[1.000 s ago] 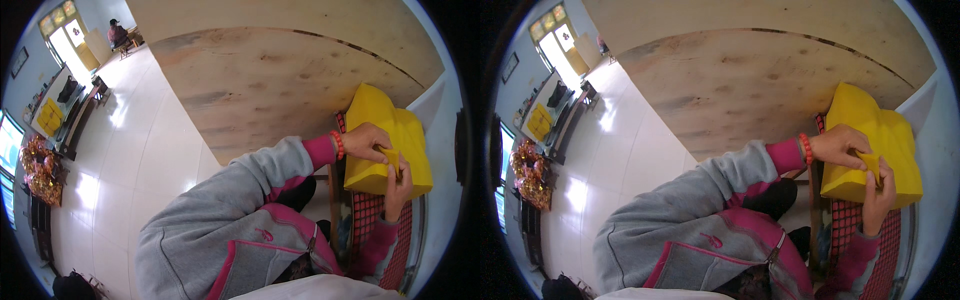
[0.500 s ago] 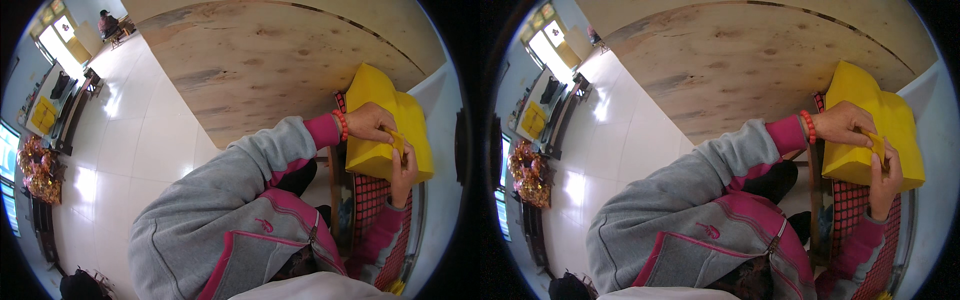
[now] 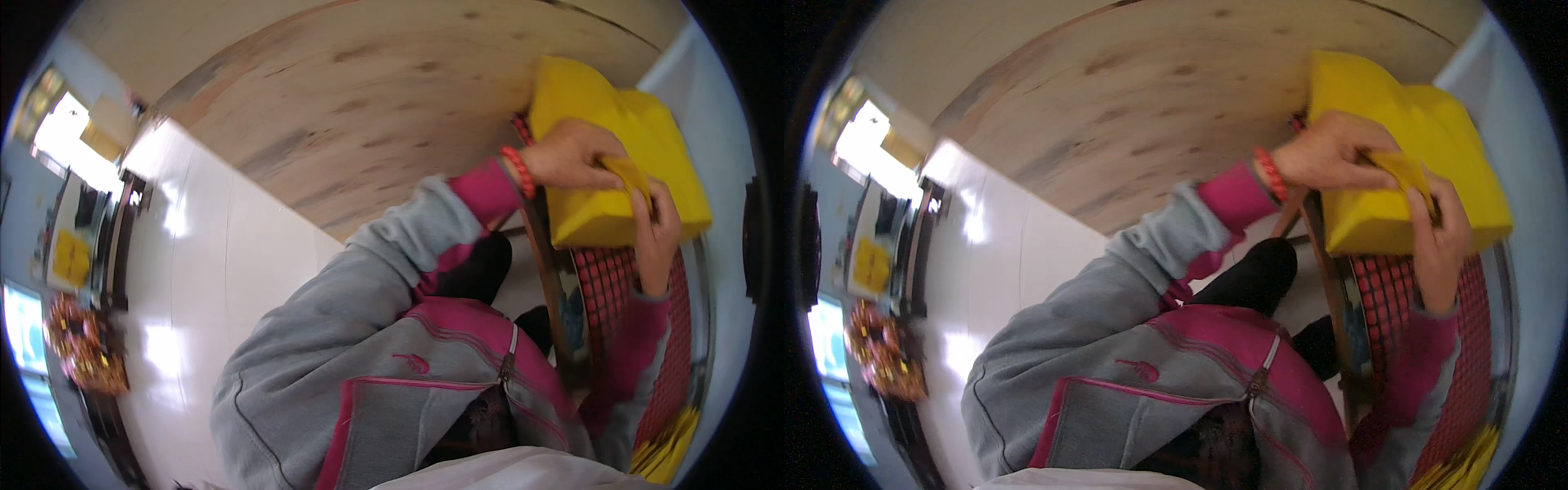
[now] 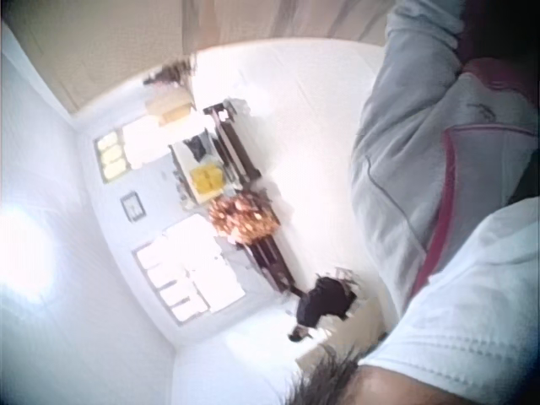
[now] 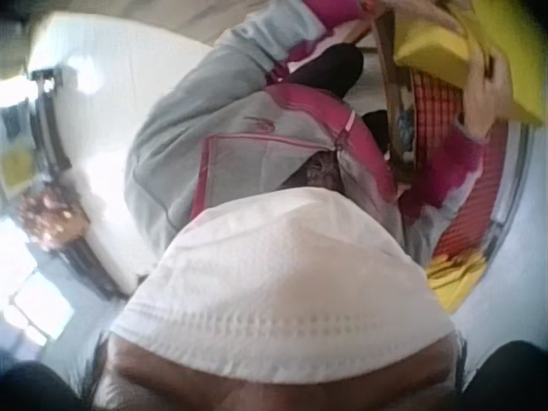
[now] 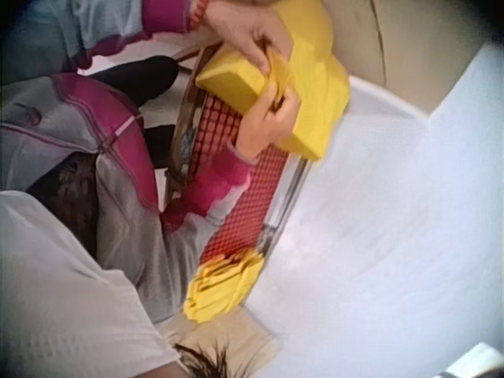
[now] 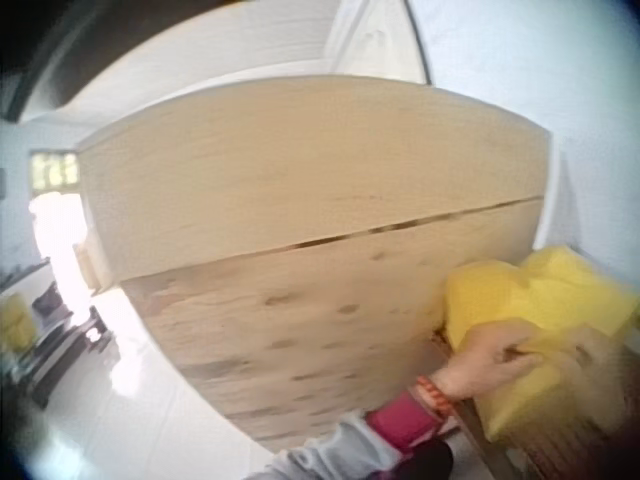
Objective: The person folds yellow paper sheets by hand on a patterned table, pressing creases and stacking the folded pieces. The person handles the paper one at a time, aligning edges and smoothing folds before placing each finished sheet into a growing stack.
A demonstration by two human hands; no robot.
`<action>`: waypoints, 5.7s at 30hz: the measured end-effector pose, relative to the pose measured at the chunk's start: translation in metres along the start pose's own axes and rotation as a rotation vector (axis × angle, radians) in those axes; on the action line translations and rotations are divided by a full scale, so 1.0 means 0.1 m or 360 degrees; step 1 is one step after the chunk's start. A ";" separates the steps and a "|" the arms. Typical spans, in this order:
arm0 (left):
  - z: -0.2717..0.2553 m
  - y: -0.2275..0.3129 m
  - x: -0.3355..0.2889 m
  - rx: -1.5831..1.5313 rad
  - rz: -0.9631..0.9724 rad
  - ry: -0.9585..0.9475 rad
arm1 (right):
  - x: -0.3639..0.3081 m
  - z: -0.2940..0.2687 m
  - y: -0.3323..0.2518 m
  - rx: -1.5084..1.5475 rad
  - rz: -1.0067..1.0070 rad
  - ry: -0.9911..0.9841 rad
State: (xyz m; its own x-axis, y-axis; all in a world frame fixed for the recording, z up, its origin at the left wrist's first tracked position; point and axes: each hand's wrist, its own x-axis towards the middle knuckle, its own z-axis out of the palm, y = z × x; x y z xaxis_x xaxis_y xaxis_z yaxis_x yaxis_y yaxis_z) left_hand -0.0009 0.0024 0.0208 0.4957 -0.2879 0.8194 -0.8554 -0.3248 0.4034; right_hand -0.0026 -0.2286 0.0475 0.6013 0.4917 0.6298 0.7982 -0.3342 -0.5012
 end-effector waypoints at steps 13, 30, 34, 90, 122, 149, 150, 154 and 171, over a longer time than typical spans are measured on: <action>-0.07 0.08 0.19 -0.0414 -0.0412 -0.0249 | 0.02 0.05 0.14 -0.0134 -0.0199 0.0228; -0.01 0.15 0.25 -0.0485 -0.0443 -0.0014 | 0.02 -0.06 0.07 -0.0177 -0.0517 0.0718; -0.01 0.14 0.35 -0.0599 -0.0409 0.0166 | -0.25 -0.23 -0.12 0.0089 -0.0499 0.0573; 3.75 1.70 0.01 -0.0074 0.0563 -0.0971 | -3.28 -3.08 3.08 0.0413 0.1552 0.1006; 3.74 1.93 -0.10 -0.0164 0.0464 -0.1257 | -3.00 -2.72 2.80 -0.0206 0.1129 0.1077; 4.42 0.14 0.64 0.0386 0.0593 -0.1340 | -2.92 -2.60 2.49 -0.0123 0.1203 0.1150; 4.42 0.15 0.66 0.0420 0.0569 -0.1382 | -2.91 -2.61 2.47 -0.0139 0.1254 0.1127; 4.40 0.20 0.67 0.0438 0.0551 -0.1403 | -2.88 -2.62 2.35 0.0059 0.1478 0.1121; 4.53 0.09 0.65 0.0362 0.0418 -0.1374 | -3.11 -2.32 1.95 -0.1490 0.1234 0.0495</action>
State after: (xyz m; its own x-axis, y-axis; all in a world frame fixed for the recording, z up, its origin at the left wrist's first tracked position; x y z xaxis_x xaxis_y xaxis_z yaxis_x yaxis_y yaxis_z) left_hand 0.0918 -0.4275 -0.1071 0.3080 -0.9181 0.2495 -0.9514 -0.2964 0.0837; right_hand -0.0255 -0.6332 -0.1089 0.8045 -0.2574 0.5354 -0.1264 -0.9548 -0.2691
